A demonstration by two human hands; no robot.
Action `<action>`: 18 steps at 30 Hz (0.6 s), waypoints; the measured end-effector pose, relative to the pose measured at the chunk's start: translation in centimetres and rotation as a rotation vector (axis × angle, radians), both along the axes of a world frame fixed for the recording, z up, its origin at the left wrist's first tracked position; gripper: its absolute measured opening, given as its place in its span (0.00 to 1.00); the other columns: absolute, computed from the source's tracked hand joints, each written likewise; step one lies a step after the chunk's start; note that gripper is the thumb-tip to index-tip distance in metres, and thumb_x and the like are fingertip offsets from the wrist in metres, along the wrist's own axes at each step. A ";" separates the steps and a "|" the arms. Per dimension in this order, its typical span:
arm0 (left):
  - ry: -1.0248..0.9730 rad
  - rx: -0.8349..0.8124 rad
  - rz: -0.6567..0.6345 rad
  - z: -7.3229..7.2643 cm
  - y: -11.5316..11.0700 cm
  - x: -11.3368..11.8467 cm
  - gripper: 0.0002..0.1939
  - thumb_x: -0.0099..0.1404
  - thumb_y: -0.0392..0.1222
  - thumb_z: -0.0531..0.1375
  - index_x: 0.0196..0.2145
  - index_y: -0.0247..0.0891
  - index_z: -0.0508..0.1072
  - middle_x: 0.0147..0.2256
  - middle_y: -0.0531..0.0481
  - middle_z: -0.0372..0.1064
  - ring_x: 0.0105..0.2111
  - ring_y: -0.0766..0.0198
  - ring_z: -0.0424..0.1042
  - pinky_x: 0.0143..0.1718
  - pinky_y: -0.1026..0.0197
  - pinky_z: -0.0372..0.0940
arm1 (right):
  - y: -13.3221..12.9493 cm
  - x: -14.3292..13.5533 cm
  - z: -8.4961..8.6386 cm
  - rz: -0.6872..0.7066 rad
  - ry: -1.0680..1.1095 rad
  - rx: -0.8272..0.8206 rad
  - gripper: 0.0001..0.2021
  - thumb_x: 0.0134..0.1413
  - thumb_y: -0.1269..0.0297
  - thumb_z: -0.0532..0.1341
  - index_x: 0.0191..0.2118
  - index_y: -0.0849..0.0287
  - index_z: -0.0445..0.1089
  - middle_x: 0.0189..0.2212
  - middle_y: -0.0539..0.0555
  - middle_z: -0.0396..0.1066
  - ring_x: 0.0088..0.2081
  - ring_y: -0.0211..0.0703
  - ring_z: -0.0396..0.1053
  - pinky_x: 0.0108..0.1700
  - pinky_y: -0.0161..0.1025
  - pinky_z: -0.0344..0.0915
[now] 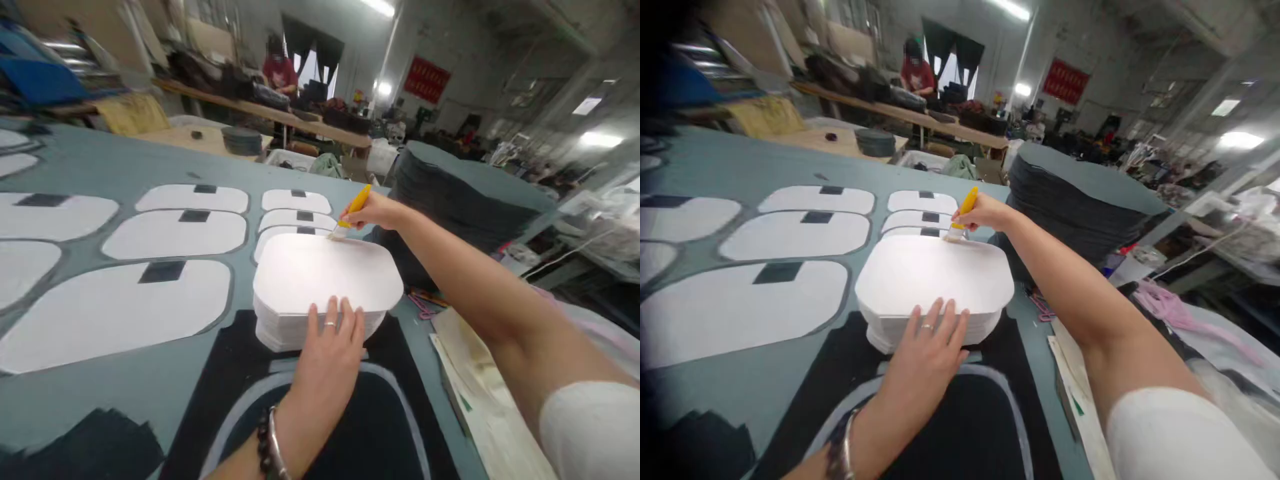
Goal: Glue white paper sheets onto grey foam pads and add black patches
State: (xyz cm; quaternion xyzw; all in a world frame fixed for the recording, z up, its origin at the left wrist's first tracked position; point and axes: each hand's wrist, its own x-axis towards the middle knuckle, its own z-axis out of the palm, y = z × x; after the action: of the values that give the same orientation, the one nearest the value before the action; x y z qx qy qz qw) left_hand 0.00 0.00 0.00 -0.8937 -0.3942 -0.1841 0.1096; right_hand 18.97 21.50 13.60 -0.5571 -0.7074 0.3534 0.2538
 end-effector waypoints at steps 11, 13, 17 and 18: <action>0.091 -0.039 0.003 1.1 0.1 -0.2 0.25 0.74 0.44 0.57 0.66 0.36 0.71 0.65 0.32 0.67 0.65 0.36 0.66 0.63 0.31 0.66 | -7.8 3.8 0.6 -0.331 -0.607 0.187 0.15 0.61 0.71 0.61 0.22 0.65 0.73 0.18 0.55 0.73 0.21 0.38 0.71 0.27 0.31 0.65; 0.116 -0.037 -0.007 1.3 0.2 -0.2 0.25 0.74 0.44 0.56 0.66 0.35 0.70 0.65 0.32 0.67 0.64 0.36 0.67 0.62 0.32 0.66 | -9.2 3.5 0.5 -0.371 -0.690 0.227 0.16 0.62 0.69 0.59 0.23 0.65 0.74 0.18 0.56 0.73 0.22 0.39 0.72 0.29 0.32 0.64; 0.158 -0.056 -0.055 2.0 0.5 -0.6 0.25 0.75 0.42 0.55 0.66 0.34 0.69 0.63 0.32 0.69 0.62 0.37 0.68 0.59 0.35 0.69 | -12.4 2.8 -0.3 -0.407 -0.700 0.260 0.14 0.62 0.68 0.59 0.27 0.66 0.77 0.18 0.57 0.72 0.24 0.42 0.72 0.29 0.33 0.61; 0.169 -0.080 -0.077 2.5 0.8 -0.8 0.24 0.75 0.42 0.54 0.64 0.34 0.71 0.61 0.32 0.70 0.60 0.38 0.69 0.56 0.37 0.71 | -13.4 2.6 -0.6 -0.406 -0.695 0.275 0.14 0.61 0.67 0.59 0.28 0.66 0.77 0.19 0.58 0.73 0.24 0.42 0.71 0.29 0.34 0.59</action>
State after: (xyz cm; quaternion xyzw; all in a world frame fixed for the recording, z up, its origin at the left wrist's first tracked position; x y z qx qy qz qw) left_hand -0.77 0.82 2.49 -0.9242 -0.3560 -0.0964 0.0992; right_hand 21.53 8.13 13.04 -0.7321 -0.6672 -0.0104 0.1367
